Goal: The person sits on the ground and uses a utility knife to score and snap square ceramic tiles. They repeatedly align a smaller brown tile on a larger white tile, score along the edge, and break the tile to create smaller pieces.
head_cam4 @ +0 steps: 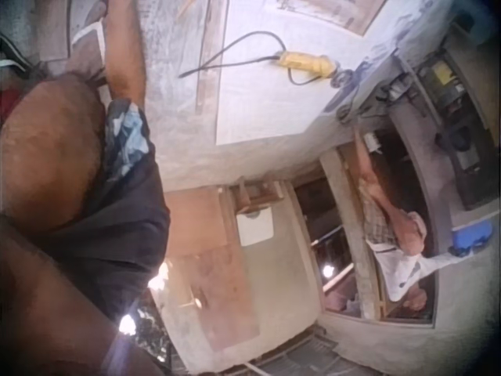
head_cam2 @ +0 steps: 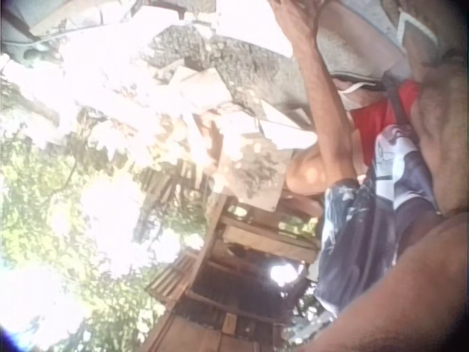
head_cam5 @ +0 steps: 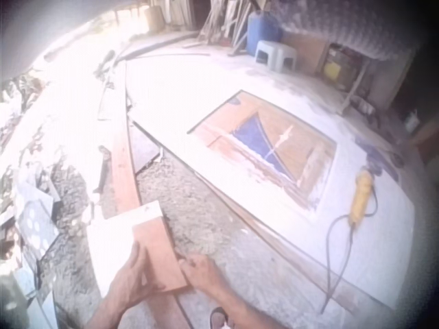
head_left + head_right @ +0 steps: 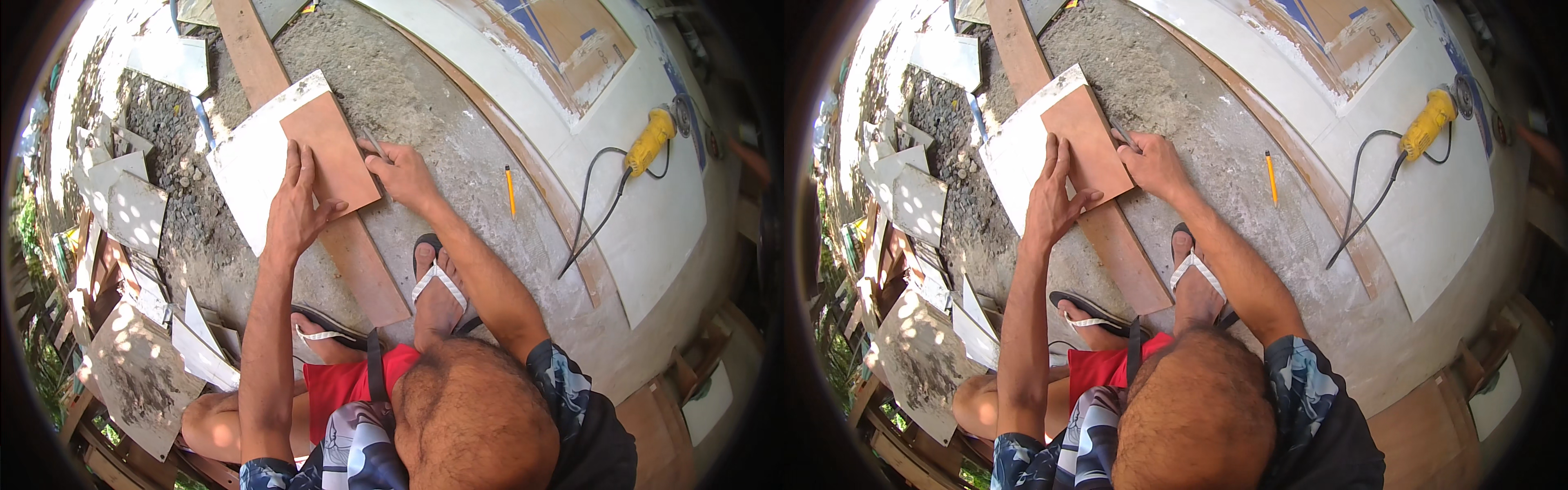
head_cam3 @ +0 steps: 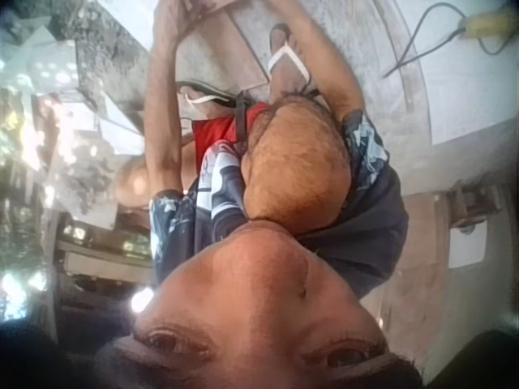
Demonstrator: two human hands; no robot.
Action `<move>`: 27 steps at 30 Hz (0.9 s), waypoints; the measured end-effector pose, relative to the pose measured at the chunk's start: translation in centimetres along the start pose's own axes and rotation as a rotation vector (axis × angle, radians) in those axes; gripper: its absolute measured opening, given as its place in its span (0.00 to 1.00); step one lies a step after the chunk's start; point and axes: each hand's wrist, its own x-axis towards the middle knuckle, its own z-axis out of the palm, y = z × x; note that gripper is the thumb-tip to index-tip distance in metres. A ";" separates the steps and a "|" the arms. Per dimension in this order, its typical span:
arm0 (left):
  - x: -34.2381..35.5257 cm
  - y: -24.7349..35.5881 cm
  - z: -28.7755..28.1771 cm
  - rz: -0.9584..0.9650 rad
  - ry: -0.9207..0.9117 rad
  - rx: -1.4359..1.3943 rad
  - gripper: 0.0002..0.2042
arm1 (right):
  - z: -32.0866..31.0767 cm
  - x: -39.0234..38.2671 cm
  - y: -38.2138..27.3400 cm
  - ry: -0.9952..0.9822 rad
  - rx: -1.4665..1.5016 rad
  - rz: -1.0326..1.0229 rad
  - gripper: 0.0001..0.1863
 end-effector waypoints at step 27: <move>0.8 0.7 -0.2 0.010 -0.046 0.201 0.59 | 0.9 0.1 -2.0 0.035 -0.246 -0.009 0.24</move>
